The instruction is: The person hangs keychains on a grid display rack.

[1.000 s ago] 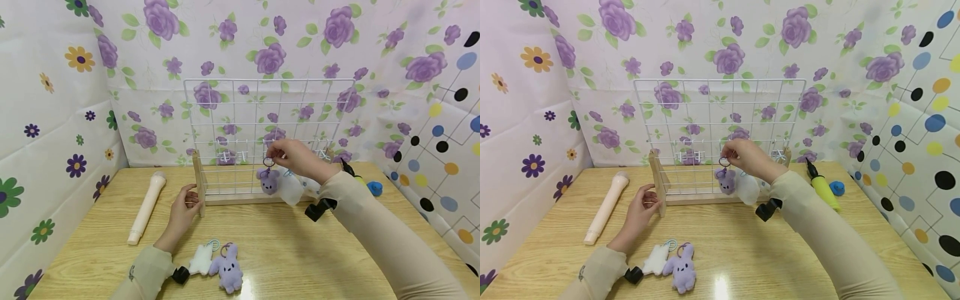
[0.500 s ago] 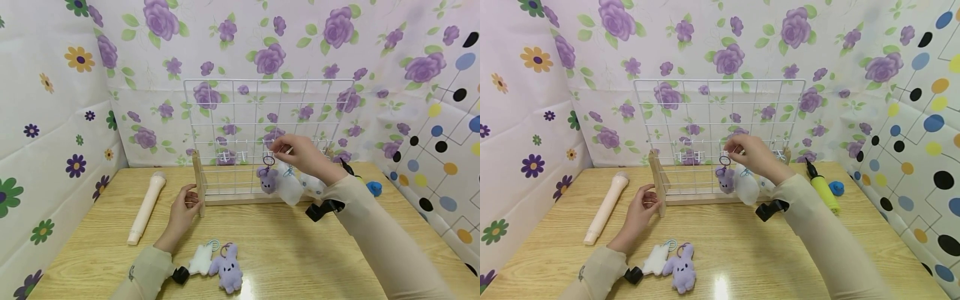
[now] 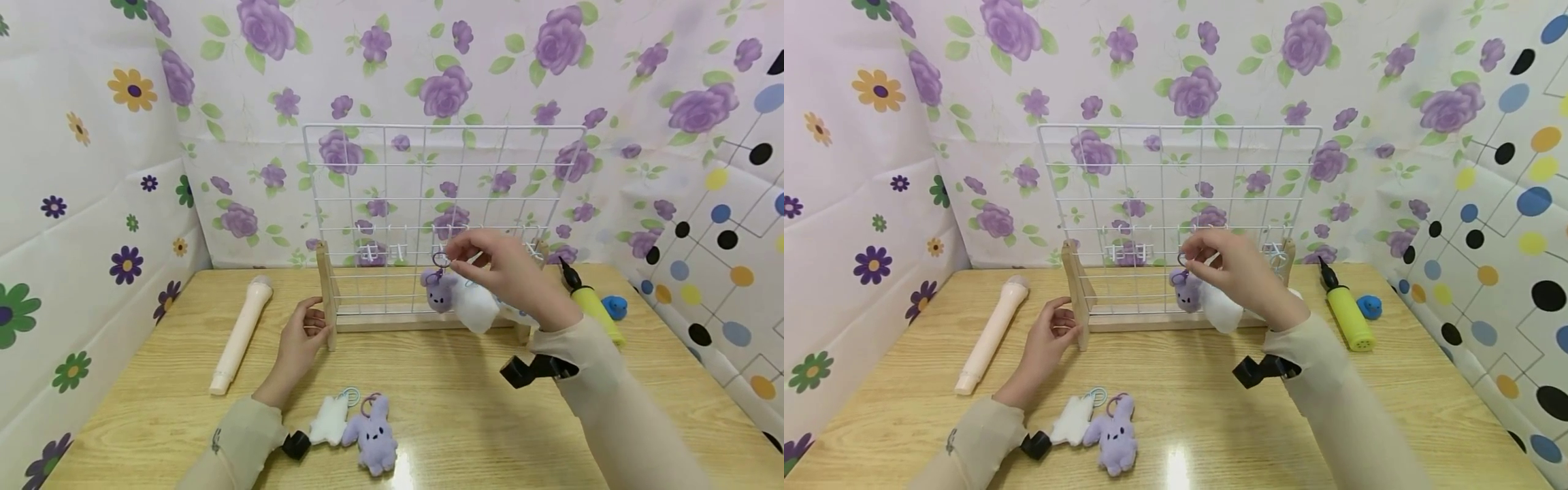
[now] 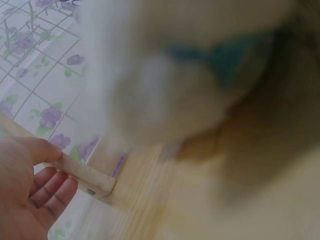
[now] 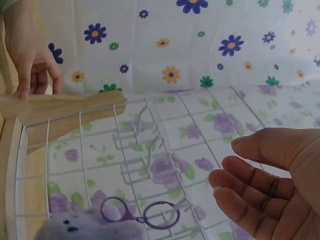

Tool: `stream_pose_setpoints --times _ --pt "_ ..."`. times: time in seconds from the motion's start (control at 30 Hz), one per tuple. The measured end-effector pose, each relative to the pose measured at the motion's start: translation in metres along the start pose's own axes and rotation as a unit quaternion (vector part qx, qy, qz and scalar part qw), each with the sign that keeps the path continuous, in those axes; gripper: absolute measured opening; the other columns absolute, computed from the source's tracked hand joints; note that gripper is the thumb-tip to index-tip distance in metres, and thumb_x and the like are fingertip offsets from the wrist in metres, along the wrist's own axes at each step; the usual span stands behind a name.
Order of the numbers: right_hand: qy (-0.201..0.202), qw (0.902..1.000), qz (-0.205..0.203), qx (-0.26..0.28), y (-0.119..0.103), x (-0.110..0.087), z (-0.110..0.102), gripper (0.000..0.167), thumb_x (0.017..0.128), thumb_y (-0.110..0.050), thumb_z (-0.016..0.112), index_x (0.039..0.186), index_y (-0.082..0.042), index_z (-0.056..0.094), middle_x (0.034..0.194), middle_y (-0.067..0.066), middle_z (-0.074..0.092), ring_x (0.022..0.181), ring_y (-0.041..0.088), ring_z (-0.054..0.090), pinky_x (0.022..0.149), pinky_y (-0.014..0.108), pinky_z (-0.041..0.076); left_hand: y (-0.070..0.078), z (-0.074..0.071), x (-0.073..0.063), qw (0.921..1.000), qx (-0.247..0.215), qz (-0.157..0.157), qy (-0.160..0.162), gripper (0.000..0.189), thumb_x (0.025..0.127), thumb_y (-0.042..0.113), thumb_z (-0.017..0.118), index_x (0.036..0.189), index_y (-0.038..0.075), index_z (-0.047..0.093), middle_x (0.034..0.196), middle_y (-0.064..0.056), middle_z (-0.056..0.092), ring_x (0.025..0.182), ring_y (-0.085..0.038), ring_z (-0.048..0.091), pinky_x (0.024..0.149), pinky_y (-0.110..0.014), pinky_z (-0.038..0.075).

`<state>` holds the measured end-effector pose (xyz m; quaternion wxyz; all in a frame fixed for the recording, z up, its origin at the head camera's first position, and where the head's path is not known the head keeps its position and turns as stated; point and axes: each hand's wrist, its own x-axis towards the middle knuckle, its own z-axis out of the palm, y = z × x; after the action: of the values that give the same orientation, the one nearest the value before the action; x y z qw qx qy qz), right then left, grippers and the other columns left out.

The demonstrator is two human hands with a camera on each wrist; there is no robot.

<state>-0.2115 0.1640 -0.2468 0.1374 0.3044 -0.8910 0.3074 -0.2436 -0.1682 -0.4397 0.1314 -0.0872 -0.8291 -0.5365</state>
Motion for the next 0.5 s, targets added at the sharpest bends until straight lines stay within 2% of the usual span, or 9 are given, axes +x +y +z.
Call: stream_pose_setpoints --times 0.33,0.5 --pt "-0.020 0.9972 -0.040 0.060 -0.008 -0.019 0.032 0.017 0.091 -0.009 0.065 0.108 -0.008 0.066 0.100 0.006 0.068 0.086 0.013 0.063 0.071 0.025 0.055 0.002 0.000 0.000 1.0000 0.001 -0.004 -0.003 0.054 0.086 -0.002 0.067 0.135 0.006 0.045 0.108 -0.017 0.058 0.093 -0.025 0.058 0.074 -0.013 0.049" --pt "-0.027 0.9949 -0.052 0.082 -0.011 -0.026 0.051 0.016 0.091 -0.009 0.066 0.107 -0.009 0.066 0.098 0.003 0.066 0.083 0.010 0.063 0.070 0.024 0.055 0.001 0.000 0.000 1.0000 0.006 -0.005 -0.002 0.055 0.086 -0.002 0.068 0.135 0.006 0.045 0.107 -0.017 0.059 0.093 -0.025 0.059 0.074 -0.013 0.049"
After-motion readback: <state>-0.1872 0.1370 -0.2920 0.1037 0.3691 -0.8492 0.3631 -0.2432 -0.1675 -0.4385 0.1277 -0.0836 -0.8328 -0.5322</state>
